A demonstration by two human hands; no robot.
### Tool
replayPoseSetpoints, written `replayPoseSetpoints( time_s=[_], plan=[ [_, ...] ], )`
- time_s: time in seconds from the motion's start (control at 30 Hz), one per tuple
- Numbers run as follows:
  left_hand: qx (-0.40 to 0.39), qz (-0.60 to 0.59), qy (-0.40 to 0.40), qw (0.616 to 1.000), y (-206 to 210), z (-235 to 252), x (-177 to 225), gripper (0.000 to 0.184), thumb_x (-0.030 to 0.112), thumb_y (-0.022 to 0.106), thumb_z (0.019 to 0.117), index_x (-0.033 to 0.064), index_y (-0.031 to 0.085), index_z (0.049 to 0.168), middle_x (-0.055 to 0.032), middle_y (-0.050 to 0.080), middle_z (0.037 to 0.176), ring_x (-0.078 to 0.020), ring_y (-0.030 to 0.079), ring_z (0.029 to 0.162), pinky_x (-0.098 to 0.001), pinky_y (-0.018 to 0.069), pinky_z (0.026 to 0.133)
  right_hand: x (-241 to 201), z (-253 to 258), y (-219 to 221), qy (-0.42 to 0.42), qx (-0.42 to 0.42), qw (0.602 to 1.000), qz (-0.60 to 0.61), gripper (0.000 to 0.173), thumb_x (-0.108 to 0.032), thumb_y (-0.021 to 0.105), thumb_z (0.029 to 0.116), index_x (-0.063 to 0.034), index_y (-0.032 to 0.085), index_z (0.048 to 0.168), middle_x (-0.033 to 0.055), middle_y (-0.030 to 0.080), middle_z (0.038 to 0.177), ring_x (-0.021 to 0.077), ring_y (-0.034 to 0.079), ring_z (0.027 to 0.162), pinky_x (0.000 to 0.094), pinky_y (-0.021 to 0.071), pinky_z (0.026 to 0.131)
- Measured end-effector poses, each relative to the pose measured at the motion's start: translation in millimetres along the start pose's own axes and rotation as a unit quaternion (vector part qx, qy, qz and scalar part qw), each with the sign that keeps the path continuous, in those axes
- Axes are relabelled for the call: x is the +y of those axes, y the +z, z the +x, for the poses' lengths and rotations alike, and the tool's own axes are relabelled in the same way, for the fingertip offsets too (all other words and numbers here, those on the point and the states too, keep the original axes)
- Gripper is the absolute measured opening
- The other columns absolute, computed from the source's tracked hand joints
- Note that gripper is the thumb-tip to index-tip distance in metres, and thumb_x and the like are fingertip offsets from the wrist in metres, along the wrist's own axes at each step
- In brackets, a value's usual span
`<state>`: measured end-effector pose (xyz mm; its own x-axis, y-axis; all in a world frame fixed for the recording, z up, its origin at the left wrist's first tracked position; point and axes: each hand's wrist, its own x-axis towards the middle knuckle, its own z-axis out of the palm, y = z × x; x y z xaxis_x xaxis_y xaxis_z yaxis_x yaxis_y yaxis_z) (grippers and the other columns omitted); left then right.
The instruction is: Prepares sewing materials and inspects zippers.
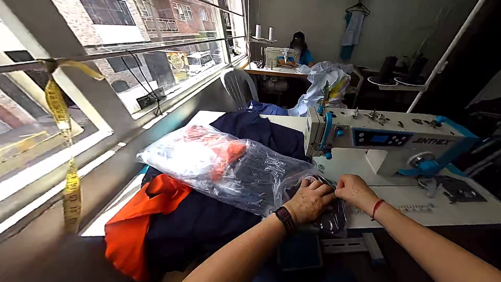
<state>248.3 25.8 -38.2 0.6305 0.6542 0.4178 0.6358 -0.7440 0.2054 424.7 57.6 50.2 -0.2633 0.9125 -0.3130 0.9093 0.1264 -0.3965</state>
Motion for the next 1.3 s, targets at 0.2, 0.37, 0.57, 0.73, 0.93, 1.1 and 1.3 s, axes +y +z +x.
replayPoseSetpoints(
  time_s=[0.2,0.37,0.57,0.73,0.93,1.1,1.3],
  plan=[
    [-0.174,-0.042,-0.034,0.983,-25,24,-9,0.042,0.039,0.056,0.1033,0.0116,0.067,0.134,-0.0244,0.065,0.124,-0.0458,0.058,0.121,-0.0679,0.0426,0.094,-2,-8,7,-0.004,0.002,1.000,-0.029,0.027,-0.014,0.055,0.0988,0.0064,0.062,0.116,0.0257,0.066,0.113,0.0385,0.063,0.113,0.0545,0.0469,0.096],
    [-0.207,-0.188,-0.094,0.955,-28,34,-13,0.039,0.024,0.071,0.0952,-0.0048,0.066,0.121,-0.0281,0.061,0.127,-0.0459,0.051,0.130,-0.0680,0.0343,0.107,4,-8,13,-0.041,0.010,0.999,0.025,0.026,-0.016,0.058,0.0996,0.0075,0.063,0.109,0.0236,0.065,0.103,0.0360,0.063,0.103,0.0513,0.0472,0.092],
    [-0.244,-0.109,-0.098,0.959,-27,50,-5,0.031,0.022,0.064,0.0967,-0.0044,0.072,0.110,-0.0258,0.066,0.117,-0.0436,0.057,0.122,-0.0602,0.0395,0.106,0,-3,25,-0.021,0.005,0.998,-0.056,0.029,-0.013,0.058,0.0996,0.0062,0.060,0.121,0.0253,0.065,0.119,0.0392,0.063,0.117,0.0542,0.0479,0.098],
    [-0.189,-0.002,-0.004,0.982,-29,47,5,0.024,0.014,0.057,0.0958,-0.0020,0.074,0.099,-0.0234,0.068,0.110,-0.0428,0.061,0.113,-0.0593,0.0454,0.094,7,5,28,0.030,0.066,0.996,-0.052,0.032,-0.015,0.057,0.1015,0.0023,0.055,0.129,0.0248,0.065,0.122,0.0402,0.066,0.112,0.0557,0.0518,0.092],
    [-0.021,-0.013,0.122,0.992,-32,2,-16,0.031,0.020,0.059,0.0879,0.0046,0.062,0.061,-0.0146,0.065,0.079,-0.0346,0.067,0.087,-0.0506,0.0535,0.074,33,20,37,0.047,0.100,0.994,-0.026,0.028,-0.015,0.050,0.1047,0.0036,0.058,0.124,0.0248,0.068,0.111,0.0405,0.068,0.108,0.0551,0.0521,0.091],
    [-0.009,-0.006,0.053,0.999,-39,-29,-33,0.033,0.034,0.064,0.0897,0.0046,0.069,0.076,-0.0172,0.068,0.090,-0.0371,0.067,0.092,-0.0535,0.0547,0.079,57,5,22,0.029,0.059,0.998,0.024,0.028,-0.013,0.053,0.1037,0.0029,0.057,0.127,0.0232,0.067,0.109,0.0376,0.066,0.106,0.0531,0.0505,0.093],
    [0.067,0.005,0.082,0.994,-16,-27,-4,0.016,0.025,0.070,0.0890,0.0148,0.076,0.099,-0.0095,0.071,0.124,-0.0333,0.064,0.119,-0.0570,0.0506,0.094,60,-21,37,-0.292,0.175,0.934,0.113,0.025,-0.010,0.051,0.0974,-0.0013,0.074,0.103,0.0123,0.074,0.099,0.0247,0.071,0.097,0.0466,0.0547,0.090]
  ],
)
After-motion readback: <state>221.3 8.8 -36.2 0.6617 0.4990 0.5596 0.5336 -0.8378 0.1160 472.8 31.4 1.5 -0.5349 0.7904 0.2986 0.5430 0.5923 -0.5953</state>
